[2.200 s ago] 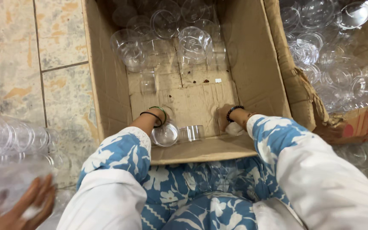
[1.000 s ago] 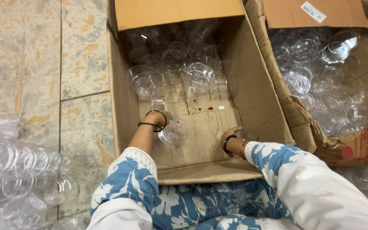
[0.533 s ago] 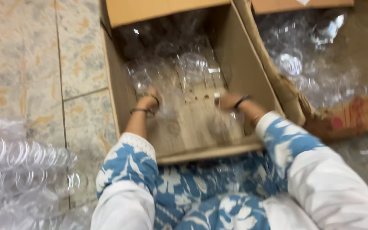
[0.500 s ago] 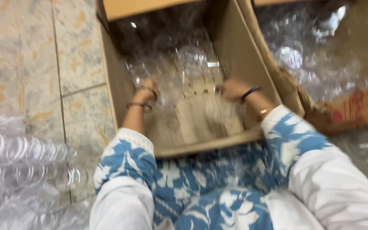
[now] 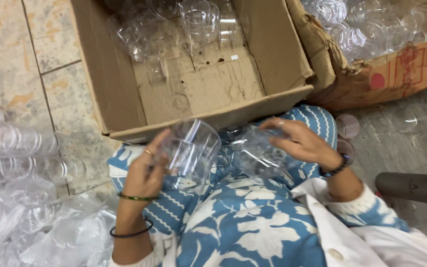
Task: The person sits on the floor and stacks clear plastic cups, fitting cups together into tall stacks and placing the finished stacks into an open cardboard box. They repeatedly reach for loose cups from the pile beside them and press each stack down to compact it before setting it in the box.
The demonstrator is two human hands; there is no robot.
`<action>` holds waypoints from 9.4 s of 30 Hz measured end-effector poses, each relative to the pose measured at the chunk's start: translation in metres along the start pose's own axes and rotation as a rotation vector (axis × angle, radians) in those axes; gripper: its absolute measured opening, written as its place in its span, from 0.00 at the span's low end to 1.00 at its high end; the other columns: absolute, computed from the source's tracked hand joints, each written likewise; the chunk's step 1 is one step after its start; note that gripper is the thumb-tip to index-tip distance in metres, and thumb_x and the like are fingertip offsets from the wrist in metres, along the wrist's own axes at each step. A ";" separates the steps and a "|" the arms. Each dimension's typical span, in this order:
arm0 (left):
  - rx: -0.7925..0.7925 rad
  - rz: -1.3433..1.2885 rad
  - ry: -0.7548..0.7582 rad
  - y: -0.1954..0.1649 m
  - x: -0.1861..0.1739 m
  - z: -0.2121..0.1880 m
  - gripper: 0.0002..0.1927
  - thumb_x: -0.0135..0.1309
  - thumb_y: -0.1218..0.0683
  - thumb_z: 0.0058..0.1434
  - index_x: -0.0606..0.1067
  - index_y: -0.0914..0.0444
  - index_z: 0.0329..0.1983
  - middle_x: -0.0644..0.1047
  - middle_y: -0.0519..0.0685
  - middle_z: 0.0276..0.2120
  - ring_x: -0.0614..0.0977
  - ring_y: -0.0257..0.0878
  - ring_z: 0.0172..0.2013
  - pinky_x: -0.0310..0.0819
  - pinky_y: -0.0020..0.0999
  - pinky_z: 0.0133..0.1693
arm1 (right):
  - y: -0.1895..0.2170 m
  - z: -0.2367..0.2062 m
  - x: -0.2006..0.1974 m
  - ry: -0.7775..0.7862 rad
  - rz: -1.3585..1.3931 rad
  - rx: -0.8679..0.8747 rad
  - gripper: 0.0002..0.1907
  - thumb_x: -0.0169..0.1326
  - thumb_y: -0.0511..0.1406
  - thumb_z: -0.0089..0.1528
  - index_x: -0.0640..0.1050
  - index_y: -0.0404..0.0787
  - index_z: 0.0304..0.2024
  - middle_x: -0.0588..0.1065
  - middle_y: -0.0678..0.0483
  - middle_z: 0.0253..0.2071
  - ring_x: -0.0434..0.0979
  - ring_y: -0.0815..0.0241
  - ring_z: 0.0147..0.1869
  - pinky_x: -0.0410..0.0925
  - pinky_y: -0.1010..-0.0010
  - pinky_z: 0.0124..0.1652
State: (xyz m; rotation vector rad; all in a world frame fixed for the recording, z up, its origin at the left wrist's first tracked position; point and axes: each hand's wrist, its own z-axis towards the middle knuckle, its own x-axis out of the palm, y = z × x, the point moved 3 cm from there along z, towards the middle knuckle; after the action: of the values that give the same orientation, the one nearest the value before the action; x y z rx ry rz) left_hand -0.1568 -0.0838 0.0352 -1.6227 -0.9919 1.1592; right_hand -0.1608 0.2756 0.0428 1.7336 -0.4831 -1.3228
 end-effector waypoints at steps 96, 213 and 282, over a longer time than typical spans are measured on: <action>-0.129 -0.939 -1.176 0.263 -0.165 -0.086 0.27 0.69 0.46 0.62 0.71 0.59 0.58 0.71 0.52 0.47 0.68 0.39 0.36 0.64 0.32 0.35 | 0.072 -0.037 0.115 -0.236 -0.187 -0.421 0.41 0.66 0.40 0.55 0.64 0.35 0.67 0.67 0.38 0.66 0.72 0.45 0.67 0.70 0.59 0.60; 0.102 -0.652 0.004 0.051 0.124 -0.084 0.40 0.39 0.29 0.66 0.54 0.54 0.75 0.69 0.57 0.58 0.79 0.45 0.48 0.79 0.38 0.45 | 0.065 -0.066 0.108 -0.034 0.239 -0.201 0.58 0.76 0.42 0.44 0.60 0.43 0.72 0.66 0.46 0.66 0.71 0.50 0.68 0.71 0.58 0.63; -0.041 0.594 -1.360 0.280 -0.292 -0.051 0.39 0.78 0.50 0.52 0.64 0.64 0.55 0.64 0.64 0.58 0.59 0.65 0.65 0.57 0.58 0.62 | 0.032 -0.016 0.092 -0.305 -0.437 -0.232 0.32 0.64 0.40 0.59 0.70 0.35 0.61 0.73 0.39 0.60 0.76 0.41 0.62 0.71 0.57 0.57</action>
State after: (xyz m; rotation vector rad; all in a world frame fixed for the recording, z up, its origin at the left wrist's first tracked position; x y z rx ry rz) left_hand -0.1483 -0.4484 -0.1471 -1.0088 -1.3065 2.8147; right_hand -0.1071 0.1967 0.0170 1.4985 -0.1062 -1.8891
